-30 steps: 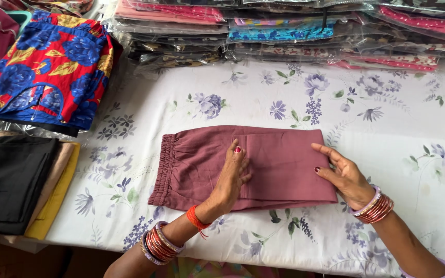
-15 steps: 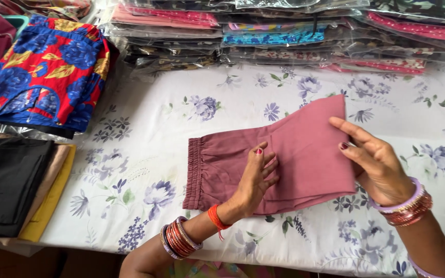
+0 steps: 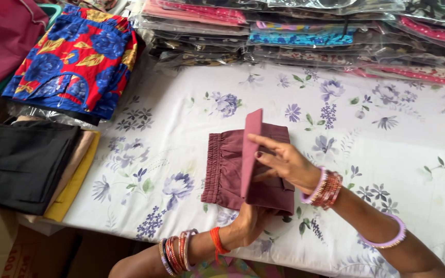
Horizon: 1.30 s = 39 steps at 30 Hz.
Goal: Folding various pairs of pants and placing them into stacks.
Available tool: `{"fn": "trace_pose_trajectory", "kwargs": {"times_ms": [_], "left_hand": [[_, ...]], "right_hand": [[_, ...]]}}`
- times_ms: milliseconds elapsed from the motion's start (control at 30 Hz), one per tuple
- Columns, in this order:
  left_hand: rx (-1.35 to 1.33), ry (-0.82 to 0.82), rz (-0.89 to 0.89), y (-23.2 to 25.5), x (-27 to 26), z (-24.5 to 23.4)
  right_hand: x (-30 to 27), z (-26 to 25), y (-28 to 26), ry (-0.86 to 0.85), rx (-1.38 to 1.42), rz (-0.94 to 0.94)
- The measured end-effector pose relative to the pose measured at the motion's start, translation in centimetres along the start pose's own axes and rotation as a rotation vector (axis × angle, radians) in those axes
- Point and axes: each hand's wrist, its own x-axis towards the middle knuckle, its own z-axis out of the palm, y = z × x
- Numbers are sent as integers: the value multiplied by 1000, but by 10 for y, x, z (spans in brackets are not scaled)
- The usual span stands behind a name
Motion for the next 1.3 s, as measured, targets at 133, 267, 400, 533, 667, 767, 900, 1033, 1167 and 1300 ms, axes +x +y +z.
{"fn": "trace_pose_trajectory", "kwargs": {"times_ms": [133, 267, 400, 533, 667, 767, 900, 1033, 1167, 1300], "left_hand": [[-73, -10, -148, -5, -21, -15], [195, -187, -361, 27, -63, -11], [380, -474, -421, 58, -87, -21], [1187, -401, 201, 102, -98, -4], [1681, -212, 873, 125, -66, -22], [1905, -77, 974, 138, -40, -19], [1975, -112, 923, 138, -2, -24], [2081, -176, 999, 138, 33, -30], [2182, -226, 932, 138, 48, -27], [2105, -262, 923, 144, 41, -20]], "right_hand": [[26, 18, 20, -133, 129, 58], [43, 25, 38, -216, 32, 52], [40, 14, 24, -232, -112, 32], [20, -34, 33, 95, -425, -152], [-6, -57, 49, 439, -1075, -466], [-16, -53, 65, 314, -1309, -600], [-8, -31, 79, 249, -1404, -625], [6, -17, 75, 156, -1452, -585], [7, -25, 91, 100, -1459, -442], [-8, -27, 91, 142, -1507, -398]]}}
